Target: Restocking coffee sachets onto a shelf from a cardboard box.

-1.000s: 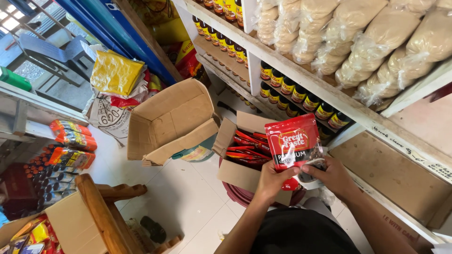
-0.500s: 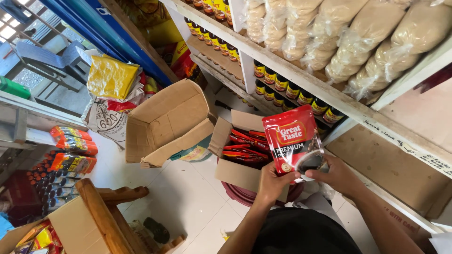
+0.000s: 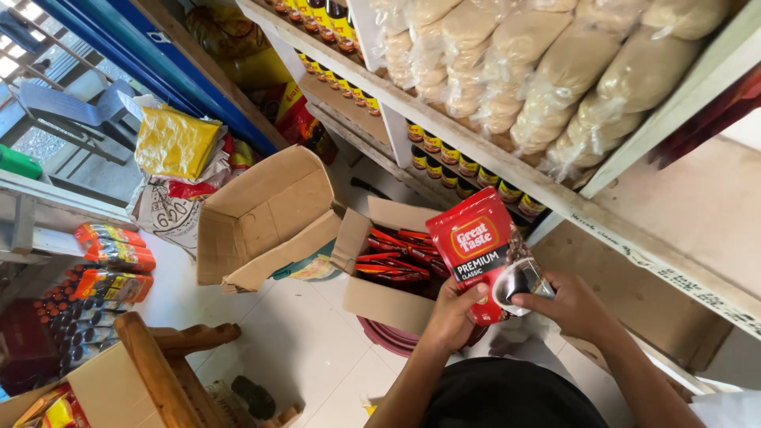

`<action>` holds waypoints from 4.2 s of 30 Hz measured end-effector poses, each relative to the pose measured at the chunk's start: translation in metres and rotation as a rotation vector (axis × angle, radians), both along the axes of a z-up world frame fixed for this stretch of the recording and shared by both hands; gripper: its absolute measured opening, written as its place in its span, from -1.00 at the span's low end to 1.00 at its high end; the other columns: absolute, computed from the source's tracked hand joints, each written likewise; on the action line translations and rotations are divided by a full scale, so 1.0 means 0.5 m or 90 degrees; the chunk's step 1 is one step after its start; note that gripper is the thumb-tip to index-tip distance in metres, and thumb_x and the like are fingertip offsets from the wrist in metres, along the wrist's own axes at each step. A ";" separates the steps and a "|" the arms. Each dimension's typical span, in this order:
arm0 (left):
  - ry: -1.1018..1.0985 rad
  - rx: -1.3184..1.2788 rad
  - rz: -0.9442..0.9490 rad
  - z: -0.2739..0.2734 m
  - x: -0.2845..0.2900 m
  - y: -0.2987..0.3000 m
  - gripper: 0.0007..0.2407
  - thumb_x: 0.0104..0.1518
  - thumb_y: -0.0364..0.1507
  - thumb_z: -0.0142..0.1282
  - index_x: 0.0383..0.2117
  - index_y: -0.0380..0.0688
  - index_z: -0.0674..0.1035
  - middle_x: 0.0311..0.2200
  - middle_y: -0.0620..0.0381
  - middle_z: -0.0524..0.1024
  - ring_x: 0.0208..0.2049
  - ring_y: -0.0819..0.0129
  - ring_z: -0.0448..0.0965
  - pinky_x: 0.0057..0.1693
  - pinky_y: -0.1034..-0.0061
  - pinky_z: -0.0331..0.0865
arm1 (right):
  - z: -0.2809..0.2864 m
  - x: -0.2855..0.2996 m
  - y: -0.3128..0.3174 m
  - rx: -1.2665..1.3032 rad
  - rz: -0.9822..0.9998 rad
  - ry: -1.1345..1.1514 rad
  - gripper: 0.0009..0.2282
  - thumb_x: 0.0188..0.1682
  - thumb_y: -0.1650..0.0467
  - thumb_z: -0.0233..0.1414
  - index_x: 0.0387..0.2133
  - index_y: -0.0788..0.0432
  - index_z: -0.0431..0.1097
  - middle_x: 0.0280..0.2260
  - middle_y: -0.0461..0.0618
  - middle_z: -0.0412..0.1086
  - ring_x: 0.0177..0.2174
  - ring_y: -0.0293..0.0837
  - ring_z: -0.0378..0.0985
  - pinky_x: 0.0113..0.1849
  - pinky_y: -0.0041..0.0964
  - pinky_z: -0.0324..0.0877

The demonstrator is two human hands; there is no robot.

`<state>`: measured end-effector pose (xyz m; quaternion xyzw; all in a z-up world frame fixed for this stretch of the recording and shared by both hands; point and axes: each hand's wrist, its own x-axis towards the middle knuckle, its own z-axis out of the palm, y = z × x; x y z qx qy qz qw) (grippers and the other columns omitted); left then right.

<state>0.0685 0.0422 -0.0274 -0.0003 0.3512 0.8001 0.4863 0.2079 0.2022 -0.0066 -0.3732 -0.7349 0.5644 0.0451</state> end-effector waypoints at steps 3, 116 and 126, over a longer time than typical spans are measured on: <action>-0.045 -0.052 0.021 -0.004 0.020 0.037 -0.78 0.04 -0.56 0.39 -0.23 -0.41 0.62 -0.39 -0.15 0.66 -0.38 0.14 0.73 -0.21 0.31 0.64 | -0.009 0.019 0.041 -0.022 -0.003 -0.026 -0.74 -0.33 0.32 0.45 -0.52 0.29 0.65 -0.61 0.07 0.57 -0.50 -0.07 0.54 -0.35 -0.14 0.47; 0.905 -0.341 -0.033 0.010 0.185 0.714 -0.81 0.07 -0.29 0.30 -0.44 0.00 0.49 -0.49 0.08 0.62 -0.34 -0.06 0.70 -0.20 0.07 0.61 | 0.039 0.126 0.566 0.199 -0.220 0.078 -0.29 0.01 0.37 0.08 0.44 0.21 -0.11 0.29 0.29 0.17 0.14 0.19 0.37 0.13 0.09 0.30; 0.870 -0.053 0.052 0.120 0.224 0.420 -0.93 0.18 -0.52 0.21 -0.31 -0.24 0.57 -0.30 0.10 0.57 -0.45 0.25 0.55 -0.26 0.44 0.42 | 0.133 0.195 0.292 0.235 -0.312 0.326 -0.69 0.21 0.62 -0.16 0.21 0.43 0.20 0.10 0.24 0.32 -0.05 0.01 0.38 -0.06 -0.19 0.32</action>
